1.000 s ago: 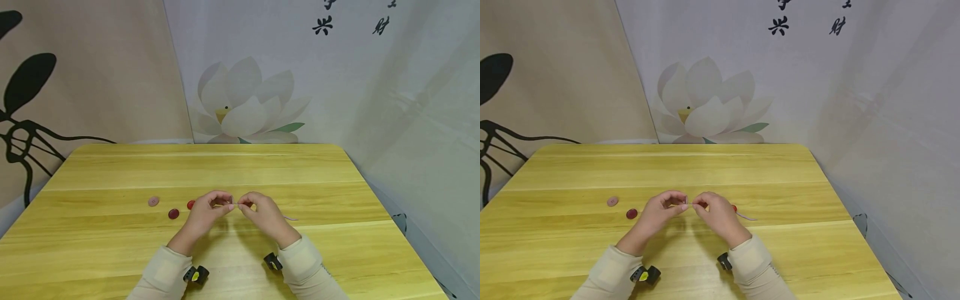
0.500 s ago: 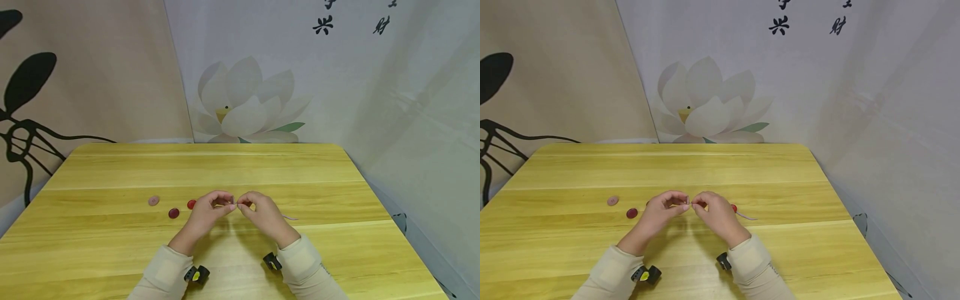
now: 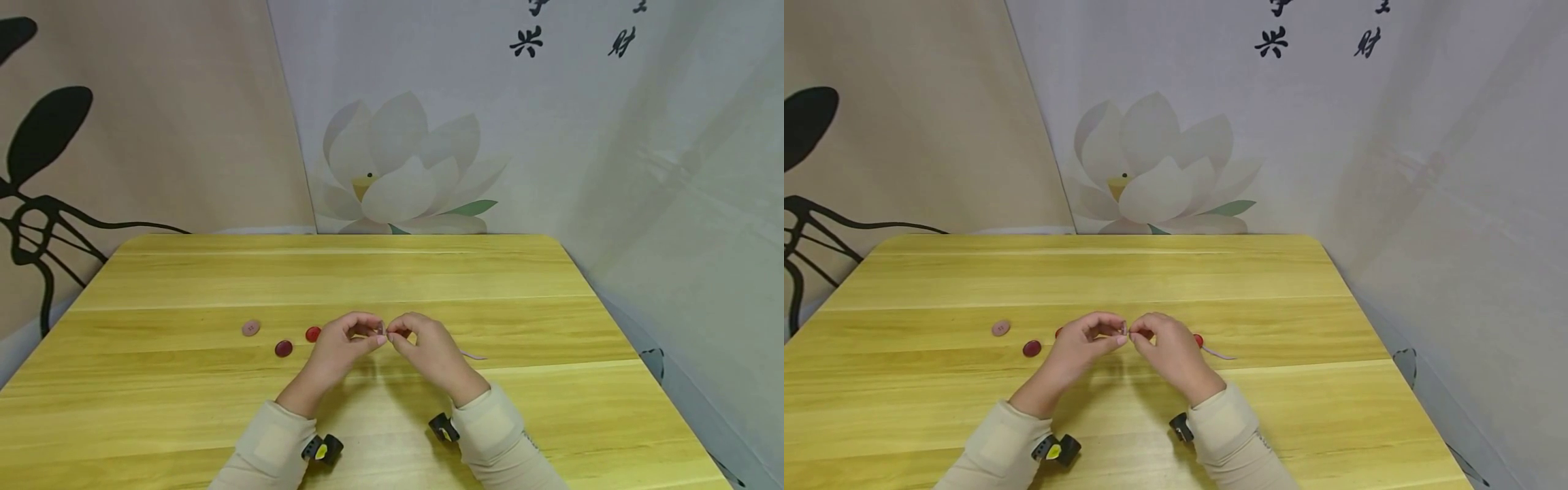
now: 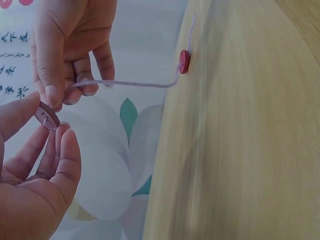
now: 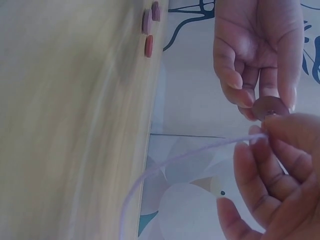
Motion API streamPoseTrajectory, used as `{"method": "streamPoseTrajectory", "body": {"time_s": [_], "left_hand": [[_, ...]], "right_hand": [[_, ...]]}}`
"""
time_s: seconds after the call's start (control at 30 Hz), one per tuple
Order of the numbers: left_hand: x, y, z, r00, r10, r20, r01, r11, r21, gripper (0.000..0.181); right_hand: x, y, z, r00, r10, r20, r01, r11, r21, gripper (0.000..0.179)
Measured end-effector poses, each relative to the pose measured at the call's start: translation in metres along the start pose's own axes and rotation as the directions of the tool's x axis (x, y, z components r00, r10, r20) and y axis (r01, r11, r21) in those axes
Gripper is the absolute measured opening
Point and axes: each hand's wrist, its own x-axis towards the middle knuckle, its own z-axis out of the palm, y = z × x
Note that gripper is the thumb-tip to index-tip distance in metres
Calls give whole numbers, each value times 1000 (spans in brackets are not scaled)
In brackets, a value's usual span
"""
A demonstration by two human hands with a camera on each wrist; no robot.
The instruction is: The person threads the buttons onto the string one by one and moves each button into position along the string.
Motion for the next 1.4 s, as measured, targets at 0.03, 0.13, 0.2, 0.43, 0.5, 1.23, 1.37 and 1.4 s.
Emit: {"method": "streamPoseTrajectory", "body": {"time_s": [0.03,0.13,0.2,0.43,0.5,1.23,1.37,1.4], "left_hand": [[0,0,0,1000,-5,-1,5,1000,0,22],[0,0,0,1000,-16,-5,16,1000,0,22],[0,-1,0,1000,-19,-5,19,1000,3,22],[0,0,0,1000,-16,-3,16,1000,2,22],[0,0,1,1000,-14,-3,14,1000,3,22],[-1,5,-2,1000,-5,-21,5,1000,-9,23],[0,3,-3,1000,-17,-23,16,1000,-14,24],[0,3,-3,1000,-22,-21,21,1000,-16,24]], "right_hand": [[0,0,0,1000,-1,-2,1,1000,0,7],[0,-1,1,1000,-8,-12,8,1000,2,7],[0,-2,1,1000,-16,-20,16,1000,3,7],[0,-4,3,999,-15,-37,16,1000,12,7],[1,-4,3,999,-3,-41,4,1000,21,7],[-1,-8,3,1000,17,-19,-15,997,69,12],[-1,-7,4,1000,12,-19,-11,998,61,15],[-1,-7,4,1000,10,-21,-9,999,53,15]]}}
